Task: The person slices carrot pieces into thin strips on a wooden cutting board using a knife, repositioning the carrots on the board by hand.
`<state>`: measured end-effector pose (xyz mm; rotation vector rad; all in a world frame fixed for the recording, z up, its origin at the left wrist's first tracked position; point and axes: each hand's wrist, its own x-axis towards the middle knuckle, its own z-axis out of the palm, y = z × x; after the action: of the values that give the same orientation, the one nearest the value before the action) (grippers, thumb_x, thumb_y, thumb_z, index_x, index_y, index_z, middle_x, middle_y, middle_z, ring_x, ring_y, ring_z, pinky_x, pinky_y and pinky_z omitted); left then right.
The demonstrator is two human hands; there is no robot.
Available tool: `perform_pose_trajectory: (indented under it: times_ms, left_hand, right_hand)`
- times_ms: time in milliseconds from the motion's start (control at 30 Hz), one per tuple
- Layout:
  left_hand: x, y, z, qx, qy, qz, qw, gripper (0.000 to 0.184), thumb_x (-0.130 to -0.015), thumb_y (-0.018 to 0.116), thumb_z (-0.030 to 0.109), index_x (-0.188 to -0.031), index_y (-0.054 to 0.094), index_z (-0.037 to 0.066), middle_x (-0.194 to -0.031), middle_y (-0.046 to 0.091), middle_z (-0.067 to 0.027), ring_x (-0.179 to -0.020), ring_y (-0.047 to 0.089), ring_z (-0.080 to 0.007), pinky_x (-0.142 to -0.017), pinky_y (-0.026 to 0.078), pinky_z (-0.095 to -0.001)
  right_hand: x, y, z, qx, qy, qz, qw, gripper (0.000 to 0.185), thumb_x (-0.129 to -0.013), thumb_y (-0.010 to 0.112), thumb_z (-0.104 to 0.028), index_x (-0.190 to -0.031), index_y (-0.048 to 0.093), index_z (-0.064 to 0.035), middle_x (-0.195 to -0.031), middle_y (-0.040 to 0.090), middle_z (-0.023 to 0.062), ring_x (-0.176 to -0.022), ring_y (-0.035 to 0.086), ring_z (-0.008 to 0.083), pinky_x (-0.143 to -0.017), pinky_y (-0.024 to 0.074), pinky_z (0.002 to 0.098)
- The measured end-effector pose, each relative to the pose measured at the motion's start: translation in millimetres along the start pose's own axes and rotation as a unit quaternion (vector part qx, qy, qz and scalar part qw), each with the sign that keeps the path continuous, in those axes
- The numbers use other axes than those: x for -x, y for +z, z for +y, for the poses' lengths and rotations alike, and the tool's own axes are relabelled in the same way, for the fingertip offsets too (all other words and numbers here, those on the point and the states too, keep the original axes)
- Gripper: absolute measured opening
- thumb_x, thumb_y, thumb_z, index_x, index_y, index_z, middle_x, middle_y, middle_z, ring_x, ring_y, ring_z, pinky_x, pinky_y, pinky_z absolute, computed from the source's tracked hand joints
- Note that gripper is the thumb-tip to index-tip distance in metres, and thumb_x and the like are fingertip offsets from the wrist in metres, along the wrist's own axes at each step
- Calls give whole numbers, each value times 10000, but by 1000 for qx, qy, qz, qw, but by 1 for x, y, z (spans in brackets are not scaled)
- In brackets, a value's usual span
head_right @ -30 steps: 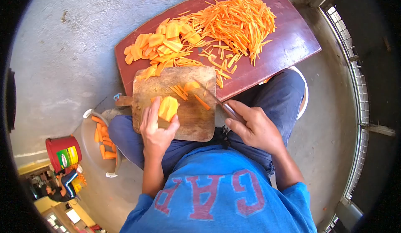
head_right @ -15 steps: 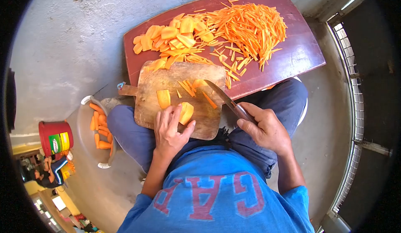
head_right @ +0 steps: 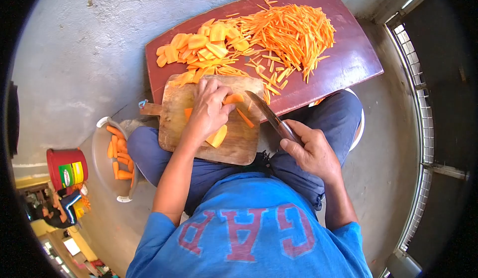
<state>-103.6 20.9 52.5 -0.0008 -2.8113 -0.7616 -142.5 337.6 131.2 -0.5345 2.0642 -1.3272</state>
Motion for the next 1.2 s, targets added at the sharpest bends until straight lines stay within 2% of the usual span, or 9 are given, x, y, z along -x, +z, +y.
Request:
perform_pose_trajectory:
  times_ms: [267, 467, 567, 700, 800, 900, 1033, 1167, 1200]
  left_hand:
    - [-13, 0, -9, 73, -36, -51, 995, 215, -872, 888, 121, -936, 686, 82, -1151, 674, -116, -1275, 566, -381, -1194, 333, -585]
    - [19, -34, -18, 215, -139, 69, 964, 176, -892, 875, 39, -938, 705, 29, -926, 717, -94, -958, 698, -283, -949, 542, -456]
    - [52, -43, -23, 185, -184, 116, 958, 154, -918, 869, -17, -985, 733, 4, -858, 694, -68, -820, 669, -166, -774, 556, -320]
    - [79, -51, -19, 107, -196, 136, 965, 164, -911, 896, -12, -994, 755, -16, -884, 745, -98, -833, 727, -194, -805, 593, -343]
    - [89, -50, -23, 120, -272, 119, 947, 178, -893, 925, 77, -980, 771, 52, -980, 774, -70, -898, 735, -233, -946, 549, -408]
    - [93, -43, -29, 82, -250, 126, 956, 169, -907, 911, 91, -982, 761, 77, -976, 773, -59, -930, 717, -265, -959, 500, -438]
    - [90, -45, -19, -61, -150, 121, 979, 162, -916, 890, 65, -992, 747, 73, -953, 766, -64, -939, 702, -279, -936, 476, -446]
    - [95, -39, -17, -38, -149, 124, 980, 145, -938, 863, 94, -999, 733, 106, -971, 770, -60, -979, 678, -316, -959, 422, -480]
    - [96, -39, -16, -35, -150, 122, 980, 143, -938, 862, 93, -1003, 736, 106, -977, 775, -61, -977, 681, -315, -963, 424, -478]
  right_hand:
    - [0, 5, 1, -15, 42, 4, 999, 481, -1083, 766, -182, -1509, 676, 24, -872, 742, 81, -668, 658, 124, -638, 554, 348]
    - [1, -4, 0, -55, 56, -34, 996, 517, -1106, 777, -265, -1510, 683, 44, -858, 685, -4, -616, 612, 68, -571, 522, 277]
    - [-2, -8, 0, -46, 56, -85, 994, 523, -1105, 789, -274, -1520, 683, 27, -863, 691, 9, -625, 616, 80, -578, 526, 287]
    - [-3, -15, -5, 9, 56, -148, 987, 504, -1097, 786, -223, -1530, 676, 10, -921, 741, 84, -706, 671, 133, -655, 573, 346]
    - [-7, -13, -6, 38, 25, -166, 985, 489, -1090, 790, -222, -1504, 685, 17, -978, 776, 156, -813, 715, 192, -773, 609, 404]
    - [-14, -16, -1, 81, -12, -127, 989, 461, -1091, 784, -223, -1470, 699, 25, -1042, 796, 220, -919, 738, 240, -880, 615, 442]
    - [-52, -37, 10, 100, 13, 5, 995, 389, -1112, 742, -204, -1428, 723, 22, -890, 691, 109, -827, 677, 179, -773, 594, 400]
    - [-52, -20, -27, 27, 40, -35, 998, 320, -1130, 712, -179, -1388, 747, 6, -901, 658, -26, -736, 592, 58, -642, 528, 298]
    - [-52, -9, -35, 9, 35, -84, 996, 328, -1123, 719, -182, -1389, 744, 9, -905, 687, 3, -750, 618, 89, -671, 550, 323]
